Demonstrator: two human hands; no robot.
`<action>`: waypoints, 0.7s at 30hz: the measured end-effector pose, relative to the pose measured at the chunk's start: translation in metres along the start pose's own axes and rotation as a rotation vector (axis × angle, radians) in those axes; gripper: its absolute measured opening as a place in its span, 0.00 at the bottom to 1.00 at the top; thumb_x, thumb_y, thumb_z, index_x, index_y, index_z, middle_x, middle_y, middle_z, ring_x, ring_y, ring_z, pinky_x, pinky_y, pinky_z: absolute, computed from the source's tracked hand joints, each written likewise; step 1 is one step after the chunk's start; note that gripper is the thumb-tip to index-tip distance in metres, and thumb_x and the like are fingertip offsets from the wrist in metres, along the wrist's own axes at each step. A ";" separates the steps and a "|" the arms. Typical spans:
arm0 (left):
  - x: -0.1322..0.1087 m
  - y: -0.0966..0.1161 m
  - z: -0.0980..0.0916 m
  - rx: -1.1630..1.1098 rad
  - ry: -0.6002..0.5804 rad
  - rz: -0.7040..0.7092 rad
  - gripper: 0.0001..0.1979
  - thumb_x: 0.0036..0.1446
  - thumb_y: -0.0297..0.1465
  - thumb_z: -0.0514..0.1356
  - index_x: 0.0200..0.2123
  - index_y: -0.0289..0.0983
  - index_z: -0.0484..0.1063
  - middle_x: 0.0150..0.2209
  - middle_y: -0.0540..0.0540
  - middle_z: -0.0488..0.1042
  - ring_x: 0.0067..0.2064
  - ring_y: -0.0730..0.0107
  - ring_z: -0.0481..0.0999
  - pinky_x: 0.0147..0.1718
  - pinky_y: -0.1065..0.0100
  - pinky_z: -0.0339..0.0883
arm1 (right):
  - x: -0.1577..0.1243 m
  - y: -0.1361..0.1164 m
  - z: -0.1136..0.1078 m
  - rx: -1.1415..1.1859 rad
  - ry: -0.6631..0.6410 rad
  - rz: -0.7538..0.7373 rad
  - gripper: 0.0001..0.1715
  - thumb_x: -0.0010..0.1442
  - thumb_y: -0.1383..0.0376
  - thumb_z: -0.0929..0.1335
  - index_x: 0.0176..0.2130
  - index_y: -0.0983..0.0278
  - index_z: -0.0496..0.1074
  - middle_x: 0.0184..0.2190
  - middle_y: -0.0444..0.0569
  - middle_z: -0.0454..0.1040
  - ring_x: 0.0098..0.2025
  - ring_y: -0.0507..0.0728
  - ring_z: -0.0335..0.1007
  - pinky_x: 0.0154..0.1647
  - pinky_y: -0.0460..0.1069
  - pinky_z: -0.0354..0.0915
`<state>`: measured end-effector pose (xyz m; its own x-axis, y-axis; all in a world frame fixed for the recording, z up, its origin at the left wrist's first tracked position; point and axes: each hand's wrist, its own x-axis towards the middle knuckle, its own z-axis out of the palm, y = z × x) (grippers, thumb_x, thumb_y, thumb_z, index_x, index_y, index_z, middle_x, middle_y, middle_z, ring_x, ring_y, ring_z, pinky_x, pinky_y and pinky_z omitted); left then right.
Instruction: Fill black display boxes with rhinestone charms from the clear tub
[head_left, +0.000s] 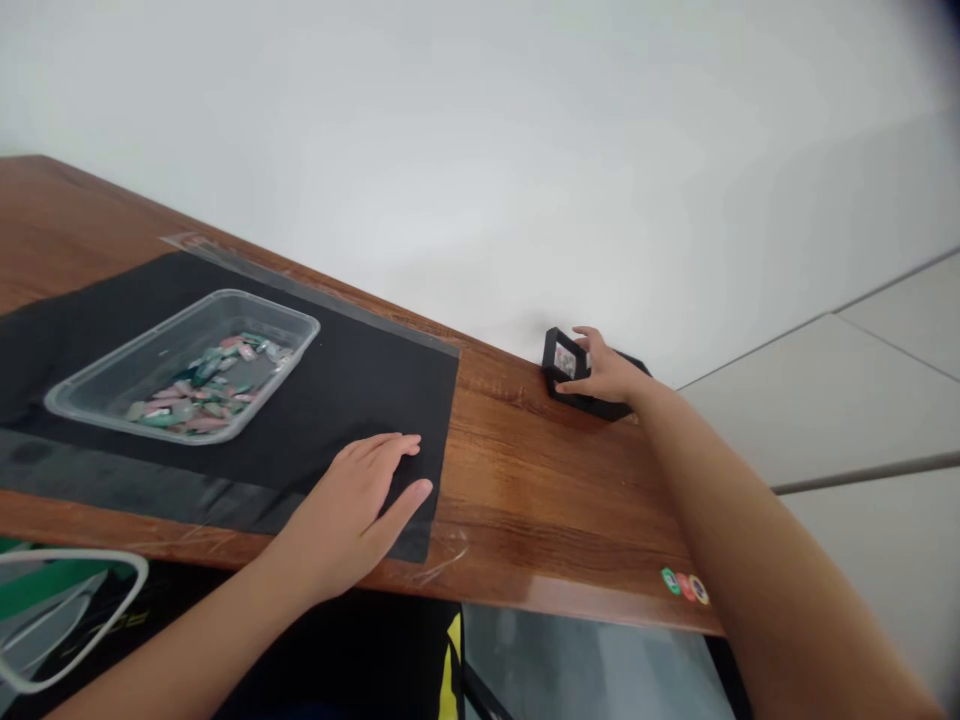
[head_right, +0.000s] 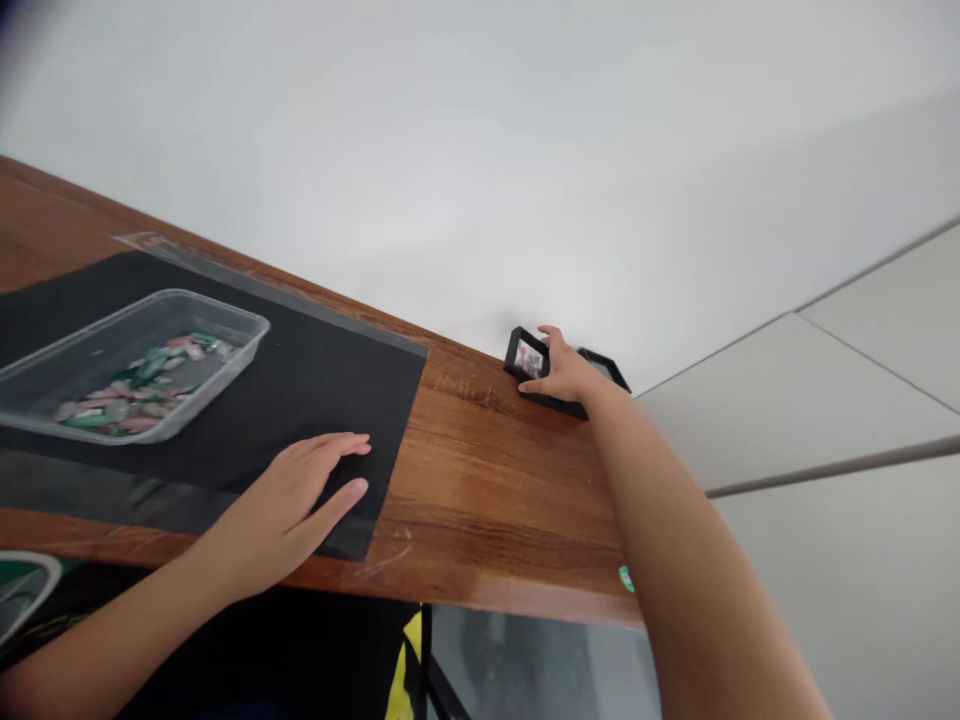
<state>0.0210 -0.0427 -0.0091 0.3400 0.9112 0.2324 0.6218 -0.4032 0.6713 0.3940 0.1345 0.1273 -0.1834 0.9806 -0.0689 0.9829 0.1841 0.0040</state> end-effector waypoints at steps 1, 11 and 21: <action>0.000 0.000 0.000 -0.021 0.002 -0.008 0.24 0.71 0.44 0.48 0.61 0.37 0.66 0.62 0.40 0.71 0.65 0.52 0.66 0.64 0.46 0.59 | 0.003 0.000 0.001 0.001 -0.007 0.006 0.66 0.46 0.49 0.74 0.71 0.63 0.41 0.63 0.64 0.66 0.58 0.71 0.70 0.57 0.64 0.67; 0.000 -0.001 -0.002 -0.058 -0.041 0.022 0.20 0.71 0.43 0.48 0.57 0.42 0.71 0.57 0.43 0.75 0.64 0.52 0.66 0.63 0.43 0.59 | 0.015 -0.010 0.007 -0.191 0.097 -0.058 0.60 0.36 0.61 0.75 0.65 0.70 0.58 0.61 0.68 0.66 0.64 0.79 0.60 0.69 0.71 0.46; 0.000 0.000 -0.005 -0.044 -0.016 0.047 0.18 0.68 0.43 0.53 0.54 0.43 0.74 0.54 0.43 0.77 0.61 0.50 0.70 0.60 0.44 0.65 | -0.076 -0.114 -0.038 -0.183 0.457 -0.342 0.46 0.47 0.60 0.72 0.63 0.62 0.59 0.58 0.59 0.66 0.62 0.73 0.58 0.62 0.68 0.57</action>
<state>0.0180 -0.0421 -0.0055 0.3796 0.8899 0.2529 0.5733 -0.4408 0.6906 0.2953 0.0417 0.1696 -0.5172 0.7857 0.3395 0.8555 0.4628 0.2321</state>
